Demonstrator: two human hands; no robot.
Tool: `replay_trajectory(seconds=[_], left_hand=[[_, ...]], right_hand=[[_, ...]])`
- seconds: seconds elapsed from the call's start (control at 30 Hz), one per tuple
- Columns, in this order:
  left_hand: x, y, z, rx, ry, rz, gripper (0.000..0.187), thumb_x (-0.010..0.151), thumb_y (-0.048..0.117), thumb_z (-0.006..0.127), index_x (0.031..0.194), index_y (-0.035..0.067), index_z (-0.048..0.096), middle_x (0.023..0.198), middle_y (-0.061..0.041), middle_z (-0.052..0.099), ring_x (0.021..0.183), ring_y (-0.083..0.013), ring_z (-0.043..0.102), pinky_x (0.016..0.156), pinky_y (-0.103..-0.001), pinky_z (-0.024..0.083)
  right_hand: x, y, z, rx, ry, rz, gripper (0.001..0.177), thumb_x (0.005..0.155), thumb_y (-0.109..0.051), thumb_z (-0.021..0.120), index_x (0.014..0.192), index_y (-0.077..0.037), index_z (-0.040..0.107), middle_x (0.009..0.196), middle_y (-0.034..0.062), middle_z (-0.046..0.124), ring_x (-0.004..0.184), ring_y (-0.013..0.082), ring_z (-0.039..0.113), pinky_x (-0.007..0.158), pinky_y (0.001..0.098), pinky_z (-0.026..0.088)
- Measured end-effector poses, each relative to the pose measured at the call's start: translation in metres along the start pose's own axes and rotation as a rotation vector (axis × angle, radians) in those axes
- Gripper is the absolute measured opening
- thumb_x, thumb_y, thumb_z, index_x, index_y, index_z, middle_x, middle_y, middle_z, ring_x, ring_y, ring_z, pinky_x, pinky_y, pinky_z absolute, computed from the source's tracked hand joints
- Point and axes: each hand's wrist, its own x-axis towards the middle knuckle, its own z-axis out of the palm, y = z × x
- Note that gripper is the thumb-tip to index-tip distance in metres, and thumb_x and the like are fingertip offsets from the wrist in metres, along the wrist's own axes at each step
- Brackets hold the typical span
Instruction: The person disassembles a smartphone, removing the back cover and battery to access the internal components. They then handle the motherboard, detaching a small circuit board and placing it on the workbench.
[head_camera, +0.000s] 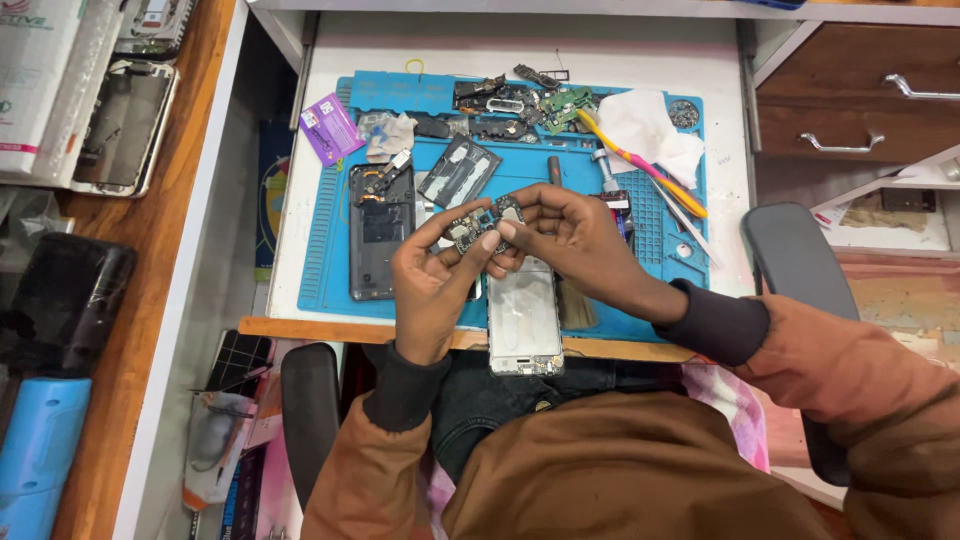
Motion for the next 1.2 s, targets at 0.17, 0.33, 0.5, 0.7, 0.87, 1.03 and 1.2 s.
replay_trajectory(seconds=[0.17, 0.33, 0.5, 0.7, 0.87, 1.03, 1.2], left_hand=[[0.0, 0.001, 0.002, 0.018, 0.001, -0.017, 0.041, 0.095, 0.001, 0.072, 0.133, -0.01, 0.062, 0.098, -0.016, 0.075, 0.08, -0.0177, 0.075, 0.074, -0.028, 0.063], [0.002, 0.003, 0.003, -0.002, 0.02, -0.002, 0.041, 0.096, 0.004, 0.073, 0.133, -0.009, 0.063, 0.097, -0.016, 0.075, 0.082, -0.0183, 0.075, 0.073, -0.027, 0.061], [0.001, 0.003, 0.001, 0.019, 0.03, -0.005, 0.04, 0.096, 0.006, 0.074, 0.132, -0.009, 0.063, 0.1, -0.015, 0.075, 0.082, -0.0183, 0.075, 0.073, -0.028, 0.062], [0.001, 0.001, 0.006, 0.033, 0.048, -0.007, 0.041, 0.095, 0.006, 0.074, 0.132, -0.009, 0.064, 0.097, -0.015, 0.075, 0.081, -0.0182, 0.075, 0.072, -0.028, 0.061], [0.001, 0.003, 0.004, 0.041, 0.044, -0.033, 0.041, 0.095, 0.005, 0.074, 0.132, -0.009, 0.063, 0.096, -0.015, 0.075, 0.081, -0.0176, 0.075, 0.074, -0.027, 0.061], [0.001, -0.002, 0.004, 0.036, 0.067, -0.017, 0.04, 0.094, 0.004, 0.073, 0.131, -0.01, 0.064, 0.099, -0.015, 0.075, 0.081, -0.018, 0.075, 0.072, -0.027, 0.06], [0.002, 0.002, 0.005, 0.052, 0.066, -0.031, 0.041, 0.093, 0.004, 0.073, 0.13, -0.01, 0.064, 0.095, -0.015, 0.075, 0.079, -0.0187, 0.075, 0.07, -0.028, 0.061]], right_hand=[[0.001, -0.009, 0.008, -0.089, 0.054, -0.008, 0.03, 0.101, -0.016, 0.068, 0.124, 0.003, 0.063, 0.104, 0.0054, 0.073, 0.091, 0.0103, 0.072, 0.08, 0.0258, 0.062], [-0.003, -0.053, -0.012, -0.468, 0.054, -0.201, 0.059, 0.095, -0.023, 0.077, 0.145, -0.002, 0.052, 0.141, 0.0104, 0.059, 0.118, 0.0229, 0.067, 0.097, 0.0355, 0.059], [-0.065, -0.113, -0.06, -0.297, 0.101, -0.502, 0.066, 0.097, -0.024, 0.079, 0.15, -0.001, 0.047, 0.155, 0.013, 0.049, 0.132, 0.0284, 0.06, 0.111, 0.0395, 0.056], [-0.118, -0.122, -0.064, -0.315, 0.221, -0.532, 0.065, 0.098, -0.025, 0.078, 0.149, -0.002, 0.047, 0.154, 0.0131, 0.05, 0.133, 0.0283, 0.06, 0.111, 0.0396, 0.057], [-0.119, -0.115, -0.056, -0.297, 0.25, -0.569, 0.064, 0.098, -0.025, 0.078, 0.149, -0.002, 0.048, 0.154, 0.0133, 0.051, 0.134, 0.0281, 0.06, 0.111, 0.0397, 0.057], [-0.108, -0.112, -0.062, -0.315, 0.21, -0.618, 0.063, 0.099, -0.026, 0.078, 0.149, -0.003, 0.048, 0.154, 0.0134, 0.051, 0.134, 0.028, 0.06, 0.111, 0.0397, 0.057], [-0.103, -0.109, -0.062, -0.316, 0.238, -0.672, 0.062, 0.099, -0.026, 0.077, 0.148, -0.003, 0.048, 0.154, 0.0136, 0.052, 0.135, 0.0279, 0.06, 0.111, 0.0398, 0.057]])
